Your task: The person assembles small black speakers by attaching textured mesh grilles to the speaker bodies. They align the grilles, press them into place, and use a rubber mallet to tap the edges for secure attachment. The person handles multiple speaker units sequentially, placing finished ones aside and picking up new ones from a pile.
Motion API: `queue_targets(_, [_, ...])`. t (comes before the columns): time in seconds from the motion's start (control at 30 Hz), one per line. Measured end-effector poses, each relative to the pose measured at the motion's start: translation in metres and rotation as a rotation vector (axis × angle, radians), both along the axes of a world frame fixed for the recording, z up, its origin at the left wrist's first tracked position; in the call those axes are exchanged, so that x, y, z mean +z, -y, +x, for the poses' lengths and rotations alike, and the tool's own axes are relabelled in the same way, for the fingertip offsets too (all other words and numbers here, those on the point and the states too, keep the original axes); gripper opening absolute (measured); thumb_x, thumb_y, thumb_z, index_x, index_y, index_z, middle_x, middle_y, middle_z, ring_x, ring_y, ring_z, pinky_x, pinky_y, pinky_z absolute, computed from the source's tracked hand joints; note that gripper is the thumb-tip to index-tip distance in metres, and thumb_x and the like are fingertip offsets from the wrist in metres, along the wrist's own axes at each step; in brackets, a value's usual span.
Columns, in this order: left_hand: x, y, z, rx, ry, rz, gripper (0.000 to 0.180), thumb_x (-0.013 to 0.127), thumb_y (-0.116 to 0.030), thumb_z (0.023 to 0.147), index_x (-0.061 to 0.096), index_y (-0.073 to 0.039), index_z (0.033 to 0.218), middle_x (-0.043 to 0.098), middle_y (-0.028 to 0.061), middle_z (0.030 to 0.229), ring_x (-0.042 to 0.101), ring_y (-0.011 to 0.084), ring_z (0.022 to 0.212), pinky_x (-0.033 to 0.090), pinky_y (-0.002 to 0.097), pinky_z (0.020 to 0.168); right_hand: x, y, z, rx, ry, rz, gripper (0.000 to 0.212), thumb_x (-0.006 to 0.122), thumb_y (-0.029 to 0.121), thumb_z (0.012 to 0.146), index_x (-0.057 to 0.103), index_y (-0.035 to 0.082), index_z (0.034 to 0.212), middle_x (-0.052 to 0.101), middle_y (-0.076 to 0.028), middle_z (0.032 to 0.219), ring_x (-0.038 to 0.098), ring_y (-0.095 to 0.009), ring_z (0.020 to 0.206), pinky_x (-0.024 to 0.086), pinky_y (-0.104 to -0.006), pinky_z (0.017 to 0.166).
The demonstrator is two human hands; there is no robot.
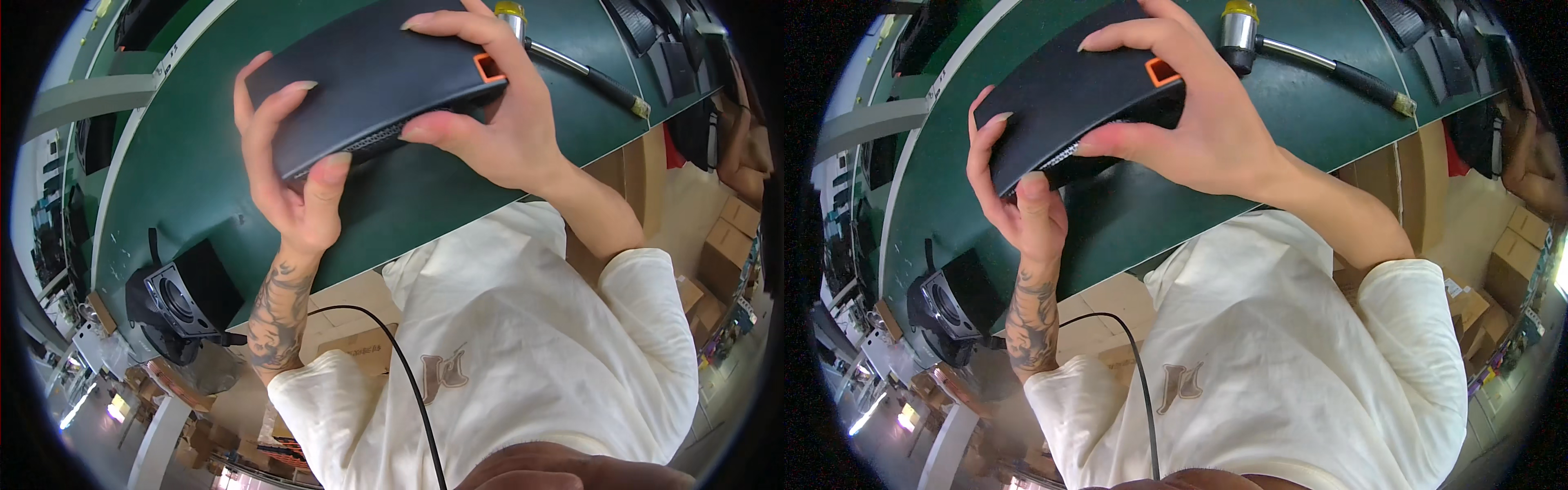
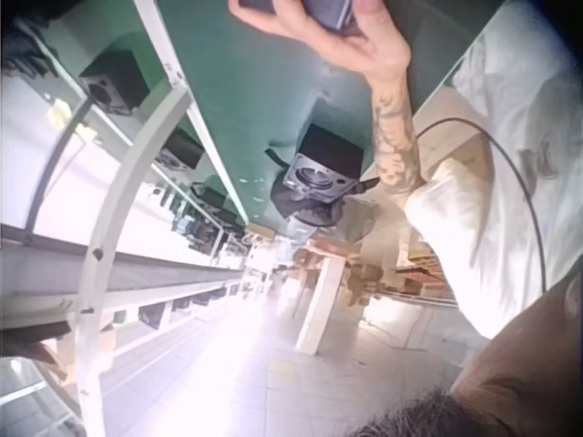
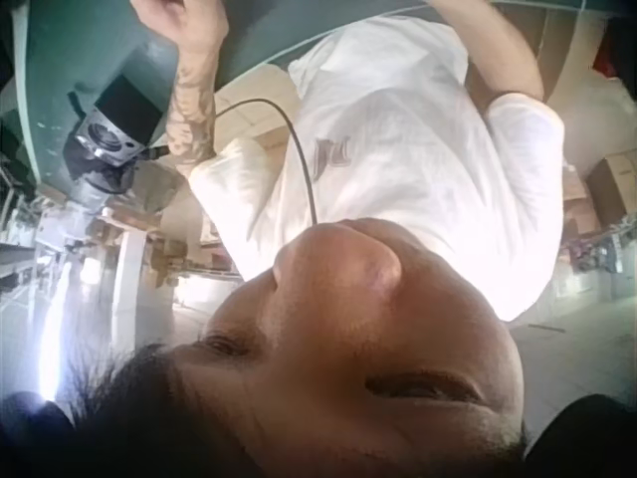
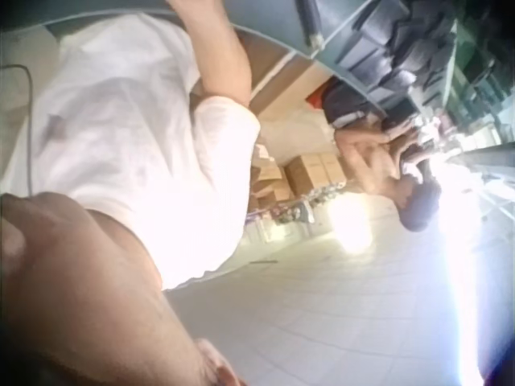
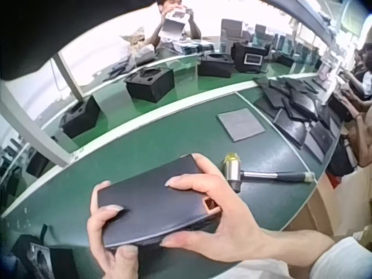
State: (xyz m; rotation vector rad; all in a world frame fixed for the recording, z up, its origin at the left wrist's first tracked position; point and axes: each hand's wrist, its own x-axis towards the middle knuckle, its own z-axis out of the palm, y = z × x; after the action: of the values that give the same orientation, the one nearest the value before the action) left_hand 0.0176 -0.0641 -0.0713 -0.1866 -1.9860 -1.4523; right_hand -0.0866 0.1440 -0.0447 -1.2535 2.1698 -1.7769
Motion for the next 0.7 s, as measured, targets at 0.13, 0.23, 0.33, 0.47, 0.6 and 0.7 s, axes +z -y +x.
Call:
queue_targets(0.13, [0.0,0.007,-0.001,-0.026,0.042,0.012,0.064,0.071,-0.049,0.092,0.056,-0.004,0.136,0.041,0.0307,0.149,0.04,0.0414,0.142,0.041,0.0478,0.11,0.0,0.001,-0.007,0.095,-0.005,-0.055,0.074,0.091,0.017,0.081,0.051,0.005,0.141,0.034,-0.025,0.155,0.037,-0.031,0.146,0.034,-0.0374,0.114])
queue_targets(0.23, [0.001,0.005,0.002,-0.036,0.084,0.04,0.067,0.07,-0.05,0.092,0.053,-0.006,0.14,0.032,0.0319,0.156,0.039,0.0399,0.144,0.04,0.0467,0.111,0.015,-0.007,-0.019,0.214,-0.077,0.064,0.07,0.088,0.017,0.084,0.05,0.005,0.142,0.029,-0.024,0.156,0.036,-0.031,0.146,0.036,-0.0363,0.112])
queue_targets(0.33, [0.002,0.004,0.002,-0.056,0.094,0.075,0.07,0.07,-0.049,0.092,0.049,-0.007,0.144,0.026,0.0326,0.161,0.037,0.039,0.146,0.04,0.0458,0.112,-0.001,-0.01,-0.025,0.332,0.198,-0.075,0.069,0.086,0.016,0.086,0.05,0.007,0.144,0.024,-0.022,0.157,0.035,-0.031,0.146,0.039,-0.0352,0.11])
queue_targets(0.47, [-0.001,0.005,0.001,-0.062,0.085,0.087,0.073,0.07,-0.048,0.091,0.046,-0.007,0.146,0.023,0.0327,0.162,0.035,0.0399,0.147,0.039,0.0465,0.113,-0.012,-0.012,-0.039,0.419,0.299,-0.096,0.071,0.088,0.016,0.085,0.05,0.009,0.145,0.021,-0.02,0.159,0.037,-0.03,0.144,0.041,-0.0347,0.108])
queue_targets(0.6, [-0.001,0.003,0.003,-0.061,0.107,0.135,0.079,0.074,-0.049,0.089,0.041,-0.008,0.148,0.024,0.0328,0.162,0.035,0.0407,0.147,0.041,0.0482,0.113,-0.005,-0.014,-0.043,0.408,0.202,-0.041,0.069,0.089,0.014,0.082,0.055,0.01,0.142,0.033,-0.018,0.155,0.036,-0.032,0.143,0.04,-0.0371,0.111])
queue_targets(0.7, [-0.005,0.002,0.001,-0.054,0.071,0.083,0.085,0.077,-0.05,0.086,0.037,-0.008,0.148,0.028,0.0326,0.158,0.034,0.0421,0.146,0.042,0.0502,0.112,-0.005,-0.007,-0.043,0.381,0.039,-0.082,0.065,0.089,0.012,0.081,0.058,0.009,0.138,0.045,-0.016,0.149,0.033,-0.036,0.144,0.036,-0.0427,0.115])
